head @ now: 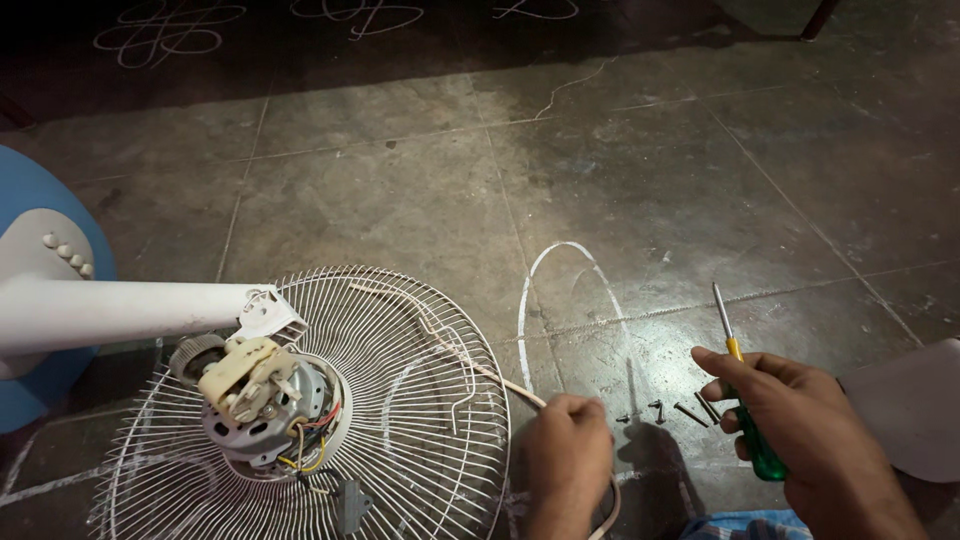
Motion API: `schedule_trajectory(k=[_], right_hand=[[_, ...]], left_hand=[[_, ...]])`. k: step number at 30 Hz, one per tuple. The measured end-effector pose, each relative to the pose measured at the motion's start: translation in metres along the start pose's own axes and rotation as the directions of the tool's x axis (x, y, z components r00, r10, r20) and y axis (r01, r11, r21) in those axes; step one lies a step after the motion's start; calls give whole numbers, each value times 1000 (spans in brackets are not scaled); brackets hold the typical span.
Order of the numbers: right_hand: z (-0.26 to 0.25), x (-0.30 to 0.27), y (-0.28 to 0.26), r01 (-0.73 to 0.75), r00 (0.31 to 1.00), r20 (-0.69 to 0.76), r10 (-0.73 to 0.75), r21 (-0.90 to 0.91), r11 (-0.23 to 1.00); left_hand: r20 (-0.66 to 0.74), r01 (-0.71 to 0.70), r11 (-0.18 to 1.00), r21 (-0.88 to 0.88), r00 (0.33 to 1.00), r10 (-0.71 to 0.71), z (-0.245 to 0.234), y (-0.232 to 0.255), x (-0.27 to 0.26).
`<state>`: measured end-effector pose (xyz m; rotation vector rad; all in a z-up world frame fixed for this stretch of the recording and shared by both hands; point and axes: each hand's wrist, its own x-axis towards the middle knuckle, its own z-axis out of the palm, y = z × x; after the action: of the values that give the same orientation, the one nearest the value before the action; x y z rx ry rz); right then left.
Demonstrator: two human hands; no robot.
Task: The person uses a screwdriver to remove screws from the motor housing of an electric fan. They loosen and remove several screws, then detach a plastic component from the motor assembly.
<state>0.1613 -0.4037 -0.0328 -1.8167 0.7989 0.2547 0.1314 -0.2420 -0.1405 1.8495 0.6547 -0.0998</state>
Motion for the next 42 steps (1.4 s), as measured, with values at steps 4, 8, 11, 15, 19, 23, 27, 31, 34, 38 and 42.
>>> schedule_trajectory(k=[4, 8, 11, 15, 19, 23, 27, 31, 34, 38, 42], right_hand=[[0, -6, -5, -25, 1000, -13, 24, -18, 1000], [1, -9, -9, -61, 997, -38, 60, -45, 997], [2, -7, -11, -91, 994, -65, 86, -90, 992], [2, -4, -9, -78, 995, -66, 73, -76, 994], [2, -1, -5, -71, 995, -79, 63, -98, 993], [2, -5, -5, -14, 1000, -27, 10, -119, 993], [8, -16, -12, -24, 1000, -20, 21, -124, 992], [23, -33, -19, 4, 999, 36, 0, -122, 993], [38, -46, -19, 101, 985, 150, -85, -97, 990], [67, -56, -13, 256, 941, 270, -205, -169, 952], [97, -67, -4, 327, 904, 321, -281, -100, 940]], left_hand=[[4, 18, 1000, -19, 1000, -18, 13, 7, 0], [138, 160, 987, -18, 978, -156, 15, 23, -3], [181, 215, 976, 40, 959, -218, 14, 30, -3], [109, 105, 993, 57, 988, -111, 16, 30, 2], [97, 56, 998, 18, 994, -58, 15, 23, 1], [115, 40, 997, -72, 993, -31, 4, 21, -13], [119, -27, 996, -88, 992, 38, -13, 13, -30], [224, -213, 968, -132, 945, 238, -35, -25, -38], [95, -428, 898, -97, 895, 437, -57, -70, -45], [139, -362, 921, -142, 914, 381, -100, -104, -27], [-176, -557, 830, 36, 814, 554, -178, -104, -38]])
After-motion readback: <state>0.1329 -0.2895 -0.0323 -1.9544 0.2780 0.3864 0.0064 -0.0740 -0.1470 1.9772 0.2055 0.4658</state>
